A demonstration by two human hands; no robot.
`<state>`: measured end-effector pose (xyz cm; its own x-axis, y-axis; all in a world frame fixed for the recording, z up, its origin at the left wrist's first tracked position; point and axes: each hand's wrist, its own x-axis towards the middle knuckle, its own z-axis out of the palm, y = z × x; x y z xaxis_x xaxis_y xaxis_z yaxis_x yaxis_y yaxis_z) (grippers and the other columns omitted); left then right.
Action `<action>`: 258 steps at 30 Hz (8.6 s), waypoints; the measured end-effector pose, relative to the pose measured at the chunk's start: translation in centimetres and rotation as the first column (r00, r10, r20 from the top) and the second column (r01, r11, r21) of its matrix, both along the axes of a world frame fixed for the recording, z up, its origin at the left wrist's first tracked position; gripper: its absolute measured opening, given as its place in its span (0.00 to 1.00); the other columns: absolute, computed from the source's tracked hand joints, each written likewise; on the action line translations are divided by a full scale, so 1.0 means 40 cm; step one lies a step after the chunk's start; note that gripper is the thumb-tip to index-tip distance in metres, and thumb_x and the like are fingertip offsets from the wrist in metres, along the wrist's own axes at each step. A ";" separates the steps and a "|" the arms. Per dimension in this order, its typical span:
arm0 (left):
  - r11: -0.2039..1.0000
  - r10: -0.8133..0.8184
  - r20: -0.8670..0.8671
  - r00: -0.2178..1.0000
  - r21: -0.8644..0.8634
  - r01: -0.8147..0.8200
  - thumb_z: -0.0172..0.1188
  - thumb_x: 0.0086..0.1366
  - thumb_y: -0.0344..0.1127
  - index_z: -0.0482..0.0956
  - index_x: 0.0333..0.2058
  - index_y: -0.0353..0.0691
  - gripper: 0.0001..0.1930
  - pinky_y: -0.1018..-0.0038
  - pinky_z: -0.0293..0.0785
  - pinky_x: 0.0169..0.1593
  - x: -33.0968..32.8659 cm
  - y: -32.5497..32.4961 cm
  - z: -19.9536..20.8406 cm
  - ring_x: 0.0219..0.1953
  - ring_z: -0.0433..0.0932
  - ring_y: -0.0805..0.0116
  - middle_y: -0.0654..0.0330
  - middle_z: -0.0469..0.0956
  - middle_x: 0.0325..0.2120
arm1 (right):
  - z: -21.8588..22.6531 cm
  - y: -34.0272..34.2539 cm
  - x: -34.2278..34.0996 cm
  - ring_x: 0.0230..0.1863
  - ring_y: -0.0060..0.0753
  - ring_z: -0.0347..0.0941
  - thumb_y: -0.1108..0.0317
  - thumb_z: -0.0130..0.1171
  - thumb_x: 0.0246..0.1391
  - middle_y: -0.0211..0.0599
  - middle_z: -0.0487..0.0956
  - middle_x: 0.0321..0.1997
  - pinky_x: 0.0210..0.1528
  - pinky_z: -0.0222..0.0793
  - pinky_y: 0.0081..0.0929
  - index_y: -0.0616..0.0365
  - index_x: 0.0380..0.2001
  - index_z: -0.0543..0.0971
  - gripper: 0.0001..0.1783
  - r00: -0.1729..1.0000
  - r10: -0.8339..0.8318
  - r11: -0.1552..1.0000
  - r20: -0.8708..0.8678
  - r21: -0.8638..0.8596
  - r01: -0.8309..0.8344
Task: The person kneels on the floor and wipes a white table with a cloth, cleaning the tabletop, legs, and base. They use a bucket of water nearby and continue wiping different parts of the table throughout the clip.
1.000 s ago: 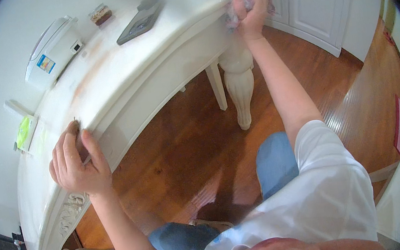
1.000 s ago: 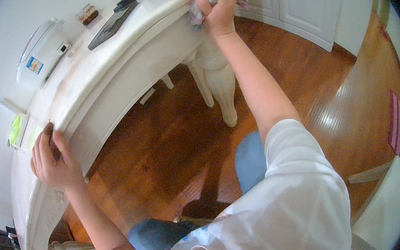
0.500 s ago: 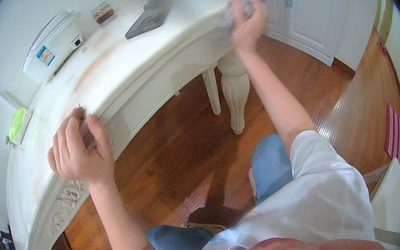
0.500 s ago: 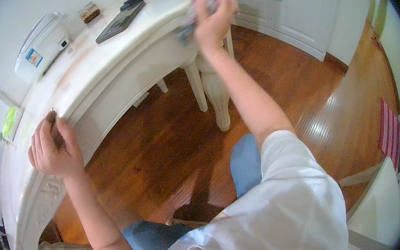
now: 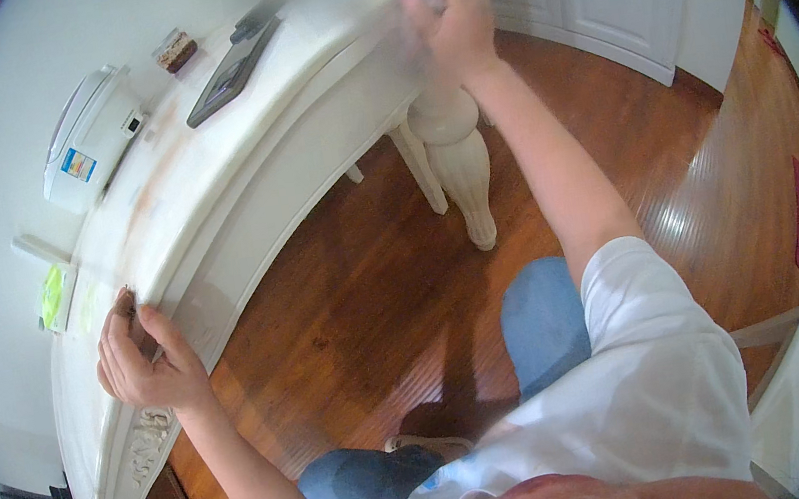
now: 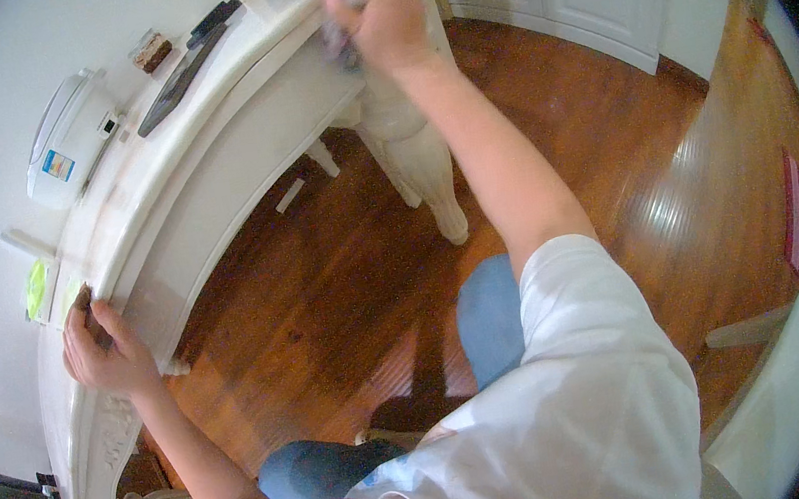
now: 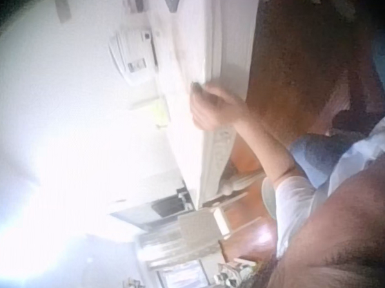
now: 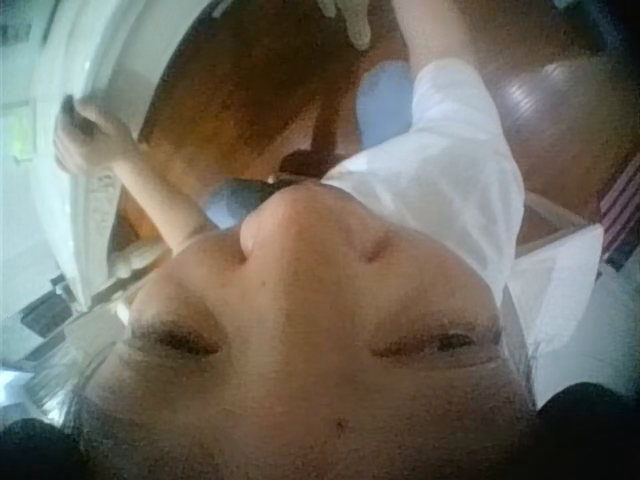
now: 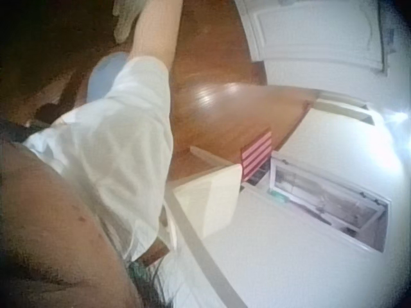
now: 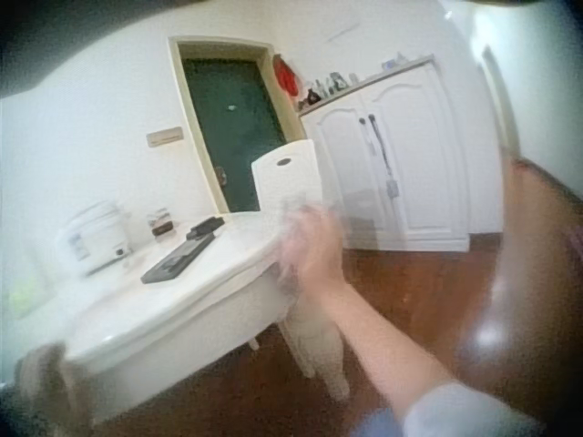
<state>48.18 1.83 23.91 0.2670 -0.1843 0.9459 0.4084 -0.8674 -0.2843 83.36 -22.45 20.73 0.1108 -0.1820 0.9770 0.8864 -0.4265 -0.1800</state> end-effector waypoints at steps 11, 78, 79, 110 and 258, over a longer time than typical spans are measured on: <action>1.000 -0.020 0.071 0.997 -0.015 0.021 0.58 0.57 0.34 0.78 0.29 0.43 0.04 0.77 0.65 0.34 0.018 -0.004 -0.001 0.29 0.78 0.72 0.67 0.82 0.27 | -0.015 0.018 0.020 0.45 0.39 0.68 0.53 0.56 0.54 0.44 0.72 0.42 0.50 0.63 0.35 0.64 0.47 0.69 0.27 0.903 0.382 0.851 -0.197 0.457 -0.260; 0.856 -0.112 -0.616 0.779 -0.458 -0.239 0.57 0.53 0.65 0.64 0.55 0.28 0.45 0.59 0.73 0.49 0.418 -0.111 0.219 0.46 0.75 0.41 0.35 0.75 0.42 | -0.046 0.089 -0.297 0.48 0.47 0.71 0.67 0.62 0.38 0.32 0.76 0.42 0.47 0.71 0.35 0.49 0.30 0.77 0.10 0.948 0.305 0.929 0.092 -0.249 -0.275; 0.851 -0.111 -0.630 0.769 -0.459 -0.254 0.57 0.53 0.65 0.64 0.55 0.28 0.45 0.58 0.73 0.48 0.430 -0.098 0.222 0.45 0.76 0.40 0.35 0.76 0.41 | -0.047 0.088 -0.296 0.48 0.47 0.71 0.67 0.62 0.38 0.32 0.76 0.42 0.46 0.72 0.35 0.49 0.30 0.77 0.11 0.944 0.318 0.926 0.084 -0.243 -0.290; 0.968 0.186 -0.043 0.982 -0.165 -0.191 0.56 0.60 0.52 0.81 0.31 0.43 0.17 0.71 0.67 0.40 -0.058 0.026 0.029 0.34 0.78 0.66 0.64 0.81 0.31 | -0.085 0.289 -0.489 0.46 0.48 0.69 0.60 0.59 0.41 0.36 0.75 0.38 0.57 0.60 0.47 0.50 0.31 0.76 0.11 0.809 0.562 0.809 0.169 -0.315 -0.496; 0.991 0.084 0.142 0.986 -0.114 -0.067 0.58 0.59 0.42 0.79 0.27 0.45 0.09 0.75 0.64 0.36 -0.051 0.038 0.000 0.27 0.77 0.71 0.66 0.80 0.22 | -0.064 0.173 -0.326 0.55 0.51 0.63 0.69 0.48 0.54 0.49 0.70 0.51 0.59 0.58 0.47 0.62 0.54 0.68 0.23 0.992 0.120 0.982 0.031 -0.147 -0.115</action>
<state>46.15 3.36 23.91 0.1332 -0.0628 0.9891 0.5042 -0.8549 -0.1222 70.31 -15.54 18.18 0.0841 -0.0260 0.9961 0.9370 -0.3380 -0.0879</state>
